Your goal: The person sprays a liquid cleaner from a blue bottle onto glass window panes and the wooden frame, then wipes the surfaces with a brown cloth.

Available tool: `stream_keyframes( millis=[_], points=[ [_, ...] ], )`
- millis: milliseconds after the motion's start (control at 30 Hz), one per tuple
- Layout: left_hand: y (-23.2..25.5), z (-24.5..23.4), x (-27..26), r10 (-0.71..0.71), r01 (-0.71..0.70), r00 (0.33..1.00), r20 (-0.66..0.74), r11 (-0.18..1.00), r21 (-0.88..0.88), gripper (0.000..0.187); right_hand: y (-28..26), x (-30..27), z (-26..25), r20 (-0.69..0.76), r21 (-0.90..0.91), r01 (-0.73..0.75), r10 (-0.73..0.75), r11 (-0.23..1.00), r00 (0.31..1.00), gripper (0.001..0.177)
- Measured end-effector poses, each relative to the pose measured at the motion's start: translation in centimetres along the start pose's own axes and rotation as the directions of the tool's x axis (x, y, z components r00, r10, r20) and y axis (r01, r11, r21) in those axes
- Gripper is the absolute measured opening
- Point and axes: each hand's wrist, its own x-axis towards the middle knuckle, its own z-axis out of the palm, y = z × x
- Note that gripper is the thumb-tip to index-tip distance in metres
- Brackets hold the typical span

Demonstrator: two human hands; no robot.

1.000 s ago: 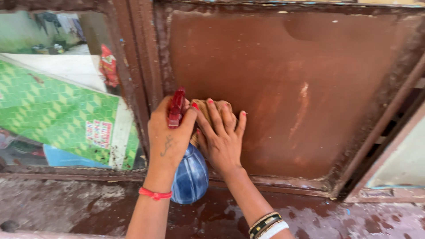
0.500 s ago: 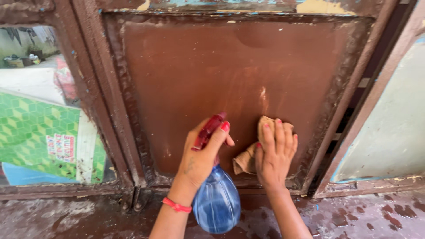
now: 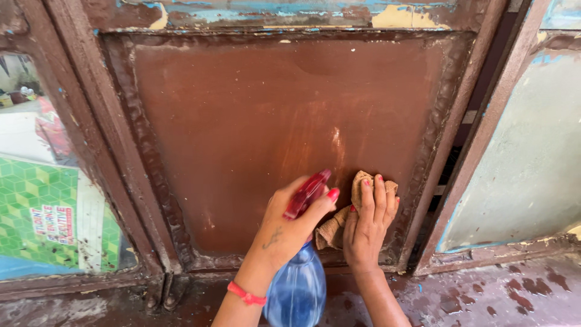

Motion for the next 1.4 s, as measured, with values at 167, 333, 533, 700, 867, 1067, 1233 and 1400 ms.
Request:
stream_keyframes(
  millis=[167, 333, 533, 700, 867, 1067, 1233, 1400],
  points=[
    [0.6, 2.4, 2.4, 0.05, -0.051, 0.999, 0.01, 0.991, 0.121, 0.028, 1.0, -0.5, 0.3, -0.017, -0.011, 0.034, -0.034, 0.999, 0.999, 0.057],
    [1.7, 4.4, 3.9, 0.044, -0.042, 0.999, -0.02, 0.996, 0.083, 0.03, 1.6, 0.6, 0.6, -0.063, -0.029, 0.067, -0.069, 0.997, 0.996, 0.052],
    [2.3, 3.0, 4.2, 0.14, -0.105, 0.984, -0.105, 0.953, 0.285, 0.036, -1.2, 8.6, -0.5, -0.142, -0.064, 0.125, -0.133, 0.99, 0.981, 0.05],
    [2.8, 1.6, 4.5, 0.145, -0.111, 0.986, -0.081, 0.939, 0.326, 0.041, -3.5, 12.0, -0.3, -0.152, -0.083, 0.098, -0.11, 0.992, 0.982, 0.054],
    [3.3, 1.3, 4.7, 0.03, 0.003, 0.989, -0.147, 0.975, 0.221, 0.037, -1.9, 8.1, 0.1, -0.03, -0.084, 0.239, -0.242, 0.967, 0.97, 0.056],
    [4.2, 0.2, 4.1, -0.061, 0.103, 0.98, -0.192, 0.971, 0.215, 0.033, 1.0, 5.9, -2.1, 0.129, -0.096, 0.316, -0.303, 0.944, 0.944, 0.06],
    [5.0, -1.8, 3.5, -0.056, 0.108, 0.98, -0.19, 0.954, 0.278, 0.032, -0.7, 13.3, -1.9, -0.106, -0.159, 0.247, -0.265, 0.956, 0.958, 0.057],
    [5.1, -3.4, 3.1, -0.065, 0.112, 0.978, -0.199, 0.966, 0.235, 0.031, -4.9, 17.0, -0.2, -0.169, -0.147, 0.207, -0.231, 0.967, 0.958, 0.06]
  ],
)
